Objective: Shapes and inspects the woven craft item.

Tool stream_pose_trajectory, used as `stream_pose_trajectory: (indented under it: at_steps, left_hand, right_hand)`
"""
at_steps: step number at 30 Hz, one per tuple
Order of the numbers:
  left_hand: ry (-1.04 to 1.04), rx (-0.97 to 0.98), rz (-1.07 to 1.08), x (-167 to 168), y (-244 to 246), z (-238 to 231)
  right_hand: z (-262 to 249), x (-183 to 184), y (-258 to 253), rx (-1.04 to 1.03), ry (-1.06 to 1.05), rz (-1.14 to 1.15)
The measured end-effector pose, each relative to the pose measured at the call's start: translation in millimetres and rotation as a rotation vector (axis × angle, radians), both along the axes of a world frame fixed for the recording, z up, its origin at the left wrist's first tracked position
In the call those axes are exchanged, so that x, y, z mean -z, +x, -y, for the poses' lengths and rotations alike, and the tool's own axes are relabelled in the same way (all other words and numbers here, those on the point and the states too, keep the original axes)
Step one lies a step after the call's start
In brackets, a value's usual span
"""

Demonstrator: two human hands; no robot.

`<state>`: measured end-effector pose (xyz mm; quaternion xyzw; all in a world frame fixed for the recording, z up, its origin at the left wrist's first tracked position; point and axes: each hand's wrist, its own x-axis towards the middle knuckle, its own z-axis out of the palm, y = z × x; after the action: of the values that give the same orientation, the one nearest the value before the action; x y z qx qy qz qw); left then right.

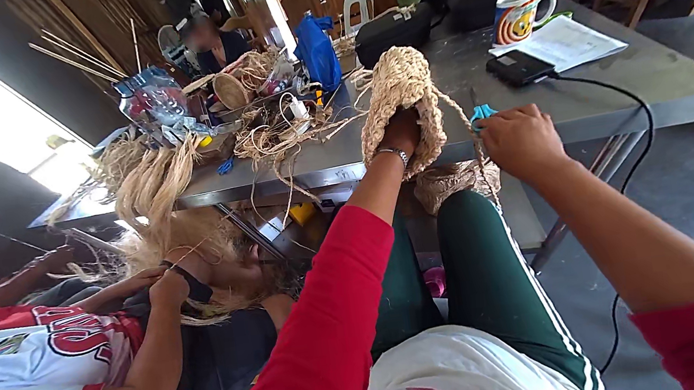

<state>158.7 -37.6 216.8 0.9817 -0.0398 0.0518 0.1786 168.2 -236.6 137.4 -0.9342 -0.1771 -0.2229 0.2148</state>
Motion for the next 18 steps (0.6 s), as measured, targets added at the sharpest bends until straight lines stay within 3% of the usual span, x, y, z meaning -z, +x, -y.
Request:
stream_pose_trajectory:
  at_steps: [11, 18]
  left_hand:
    - [-0.123, -0.08, 0.058, 10, 19, -10]
    - [-0.045, -0.062, 0.027, 3, 4, 3]
  right_hand:
    - [12, -12, -25, 0.144, 0.037, -0.065]
    - [32, -19, -50, 0.158, 0.646, -0.256]
